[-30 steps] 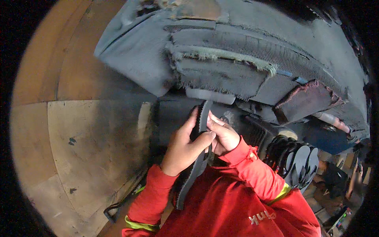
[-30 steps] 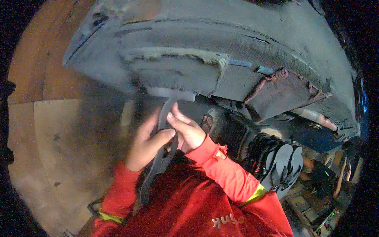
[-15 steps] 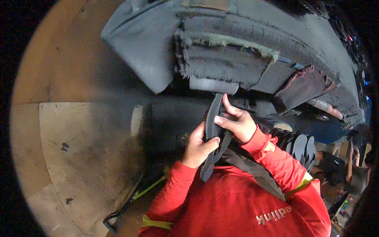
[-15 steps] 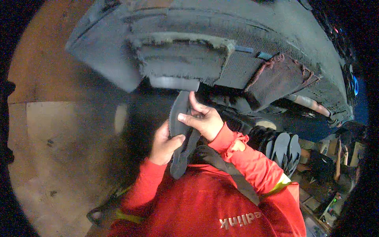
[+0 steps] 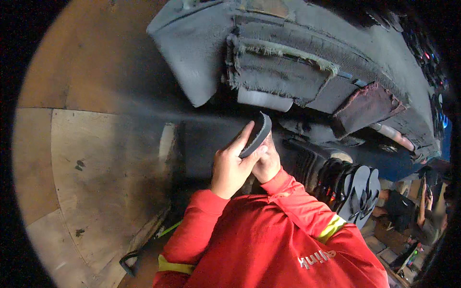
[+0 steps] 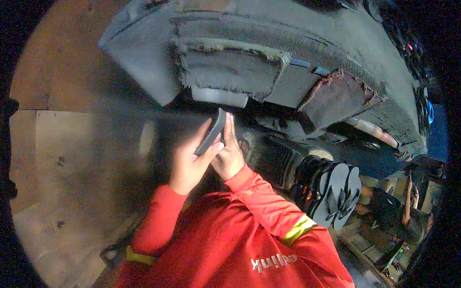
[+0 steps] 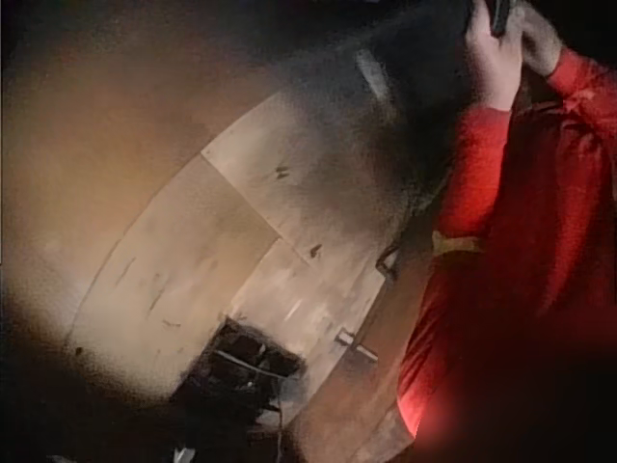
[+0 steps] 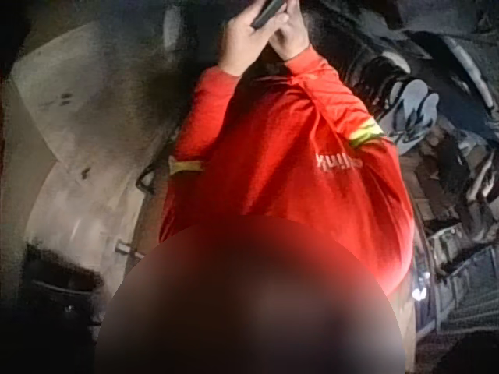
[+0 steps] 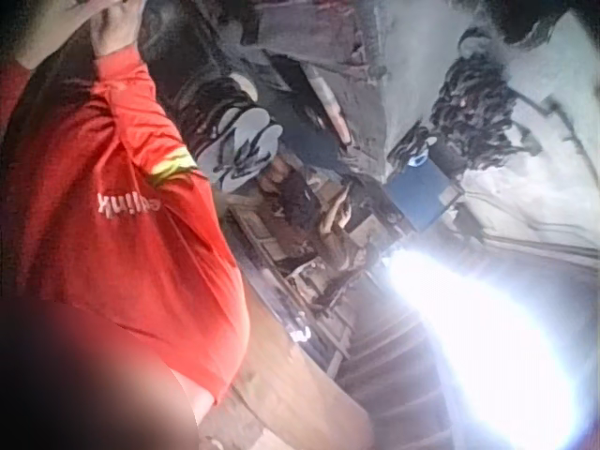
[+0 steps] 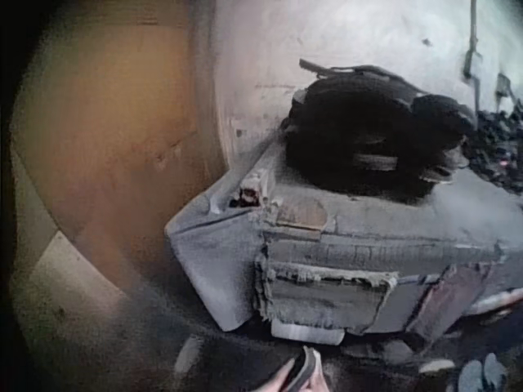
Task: The person repeatedly picks up a flip-flop sole and strap, aligns the strap over the sole, and presses them together to form a complete flip-flop. The finished flip-flops are placed on a nearby surface. The process is repeated multiple times with different pairs.
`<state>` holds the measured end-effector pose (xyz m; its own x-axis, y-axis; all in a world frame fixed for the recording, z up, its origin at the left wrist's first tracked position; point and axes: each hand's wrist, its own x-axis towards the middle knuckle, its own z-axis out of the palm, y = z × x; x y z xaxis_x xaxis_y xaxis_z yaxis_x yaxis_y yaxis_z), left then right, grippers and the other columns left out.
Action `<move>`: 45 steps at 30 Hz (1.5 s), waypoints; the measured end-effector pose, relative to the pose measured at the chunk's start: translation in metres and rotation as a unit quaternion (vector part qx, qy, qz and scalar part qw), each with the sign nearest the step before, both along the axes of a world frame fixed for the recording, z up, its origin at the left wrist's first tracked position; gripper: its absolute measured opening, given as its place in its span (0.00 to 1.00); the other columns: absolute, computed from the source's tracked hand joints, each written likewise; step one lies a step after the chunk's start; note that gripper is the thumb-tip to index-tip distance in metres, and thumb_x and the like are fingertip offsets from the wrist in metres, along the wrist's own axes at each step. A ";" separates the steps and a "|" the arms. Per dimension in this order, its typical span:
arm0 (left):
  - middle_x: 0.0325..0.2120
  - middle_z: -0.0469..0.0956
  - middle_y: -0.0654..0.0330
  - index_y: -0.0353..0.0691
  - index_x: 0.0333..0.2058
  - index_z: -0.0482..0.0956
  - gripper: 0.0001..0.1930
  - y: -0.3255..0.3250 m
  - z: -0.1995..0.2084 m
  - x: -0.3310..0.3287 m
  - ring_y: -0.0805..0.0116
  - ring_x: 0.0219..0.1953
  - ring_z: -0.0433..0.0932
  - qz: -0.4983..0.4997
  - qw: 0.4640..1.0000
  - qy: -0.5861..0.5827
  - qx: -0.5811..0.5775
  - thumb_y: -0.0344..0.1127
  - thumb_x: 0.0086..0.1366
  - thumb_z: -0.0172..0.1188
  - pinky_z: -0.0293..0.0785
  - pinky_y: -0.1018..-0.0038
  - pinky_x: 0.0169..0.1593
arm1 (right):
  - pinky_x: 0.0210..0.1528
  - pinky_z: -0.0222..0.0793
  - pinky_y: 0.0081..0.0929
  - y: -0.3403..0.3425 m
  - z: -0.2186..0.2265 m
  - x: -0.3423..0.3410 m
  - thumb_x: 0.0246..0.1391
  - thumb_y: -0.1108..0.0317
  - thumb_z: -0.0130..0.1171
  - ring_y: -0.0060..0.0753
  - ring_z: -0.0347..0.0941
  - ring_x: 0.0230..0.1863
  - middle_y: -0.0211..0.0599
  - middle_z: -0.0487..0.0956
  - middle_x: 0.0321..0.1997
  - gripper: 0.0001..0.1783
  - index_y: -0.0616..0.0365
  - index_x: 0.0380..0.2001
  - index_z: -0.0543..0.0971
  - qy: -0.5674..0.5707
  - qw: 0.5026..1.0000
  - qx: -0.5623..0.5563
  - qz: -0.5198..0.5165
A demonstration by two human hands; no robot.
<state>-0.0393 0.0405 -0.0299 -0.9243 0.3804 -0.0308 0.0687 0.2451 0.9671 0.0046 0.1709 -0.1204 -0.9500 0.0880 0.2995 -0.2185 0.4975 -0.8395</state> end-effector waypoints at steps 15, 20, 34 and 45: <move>0.39 0.84 0.47 0.35 0.49 0.81 0.17 0.027 0.061 -0.032 0.52 0.40 0.85 0.014 0.953 0.135 -0.270 0.41 0.67 0.63 0.78 0.64 0.45 | 0.69 0.62 0.40 0.011 0.076 -0.005 0.40 0.68 0.76 0.56 0.64 0.69 0.56 0.72 0.64 0.32 0.61 0.52 0.79 -0.145 0.963 -0.207 0.093; 0.35 0.83 0.43 0.35 0.45 0.82 0.15 0.028 0.070 -0.036 0.40 0.37 0.82 0.006 0.972 0.036 -0.230 0.40 0.66 0.62 0.77 0.56 0.43 | 0.63 0.68 0.35 0.020 0.099 -0.004 0.38 0.65 0.78 0.45 0.75 0.61 0.46 0.79 0.57 0.38 0.60 0.56 0.77 -0.222 0.931 -0.268 0.111; 0.52 0.82 0.56 0.32 0.57 0.76 0.18 0.045 -0.022 -0.011 0.72 0.53 0.79 0.060 0.985 -0.123 0.105 0.32 0.72 0.58 0.73 0.74 0.57 | 0.72 0.58 0.37 0.052 0.065 -0.009 0.38 0.65 0.77 0.53 0.56 0.74 0.64 0.56 0.74 0.43 0.61 0.62 0.73 -0.186 0.980 -0.001 0.071; 0.53 0.80 0.56 0.28 0.60 0.72 0.20 0.030 -0.025 0.007 0.71 0.55 0.78 0.065 0.962 -0.117 0.239 0.28 0.71 0.58 0.72 0.75 0.59 | 0.66 0.67 0.39 0.041 0.082 0.001 0.39 0.67 0.75 0.58 0.61 0.71 0.64 0.53 0.75 0.41 0.55 0.62 0.74 -0.118 0.979 0.157 0.060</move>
